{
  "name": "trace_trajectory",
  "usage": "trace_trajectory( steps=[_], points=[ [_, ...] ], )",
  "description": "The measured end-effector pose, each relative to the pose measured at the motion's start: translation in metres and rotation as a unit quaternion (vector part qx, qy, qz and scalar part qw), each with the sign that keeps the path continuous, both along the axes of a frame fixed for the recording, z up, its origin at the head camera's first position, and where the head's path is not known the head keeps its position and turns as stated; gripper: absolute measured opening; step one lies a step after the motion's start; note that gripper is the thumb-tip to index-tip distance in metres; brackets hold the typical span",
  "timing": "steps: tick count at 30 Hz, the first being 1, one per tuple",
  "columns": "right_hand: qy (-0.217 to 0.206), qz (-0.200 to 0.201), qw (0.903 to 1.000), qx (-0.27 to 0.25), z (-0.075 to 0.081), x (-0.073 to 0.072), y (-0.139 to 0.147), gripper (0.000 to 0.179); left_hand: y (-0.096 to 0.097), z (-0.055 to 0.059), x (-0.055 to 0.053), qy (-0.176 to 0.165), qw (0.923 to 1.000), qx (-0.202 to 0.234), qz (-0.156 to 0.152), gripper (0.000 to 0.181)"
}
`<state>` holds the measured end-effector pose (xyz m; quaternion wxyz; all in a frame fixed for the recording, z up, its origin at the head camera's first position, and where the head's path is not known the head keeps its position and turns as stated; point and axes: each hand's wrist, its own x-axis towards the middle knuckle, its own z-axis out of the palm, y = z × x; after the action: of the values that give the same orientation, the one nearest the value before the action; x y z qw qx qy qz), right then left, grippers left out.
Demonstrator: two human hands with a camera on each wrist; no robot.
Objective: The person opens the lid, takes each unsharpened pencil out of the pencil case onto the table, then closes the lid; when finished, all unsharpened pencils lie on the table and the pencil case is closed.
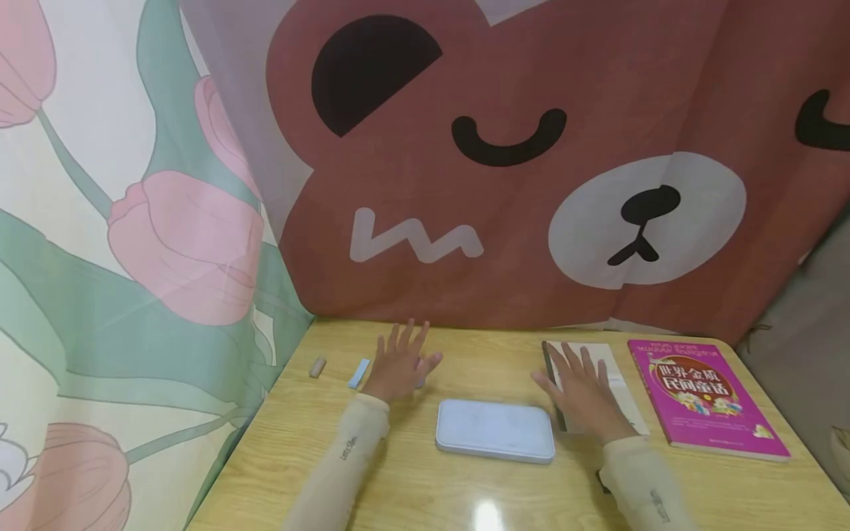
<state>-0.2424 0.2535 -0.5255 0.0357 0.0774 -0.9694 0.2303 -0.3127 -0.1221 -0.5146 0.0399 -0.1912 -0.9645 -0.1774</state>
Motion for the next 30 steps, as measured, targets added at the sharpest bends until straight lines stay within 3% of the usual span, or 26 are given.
trace_trajectory(
  steps=[5, 14, 20, 27, 30],
  points=[
    [0.003, 0.014, 0.9998, -0.011, 0.001, 0.008, -0.01, 0.085, 0.012, 0.006, 0.013, -0.002, 0.9997, -0.011, -0.021, 0.081],
    [0.001, 0.04, 0.9992, -0.006, 0.0, 0.025, -0.033, 0.081, 0.034, -0.001, 0.035, 0.025, 0.9967, -0.033, -0.07, 0.079],
    [-0.002, 0.059, 0.9982, 0.005, 0.002, 0.039, -0.045, 0.079, 0.048, -0.001, 0.054, 0.022, 0.9936, -0.063, -0.09, 0.078],
    [-0.007, 0.08, 0.9967, 0.007, 0.0, 0.053, -0.053, 0.081, 0.054, -0.016, 0.066, 0.045, 0.9868, -0.083, -0.131, 0.077],
    [-0.012, 0.093, 0.9955, 0.012, -0.003, 0.057, -0.054, 0.084, 0.054, -0.022, 0.071, 0.038, 0.985, -0.086, -0.145, 0.078]
  ],
)
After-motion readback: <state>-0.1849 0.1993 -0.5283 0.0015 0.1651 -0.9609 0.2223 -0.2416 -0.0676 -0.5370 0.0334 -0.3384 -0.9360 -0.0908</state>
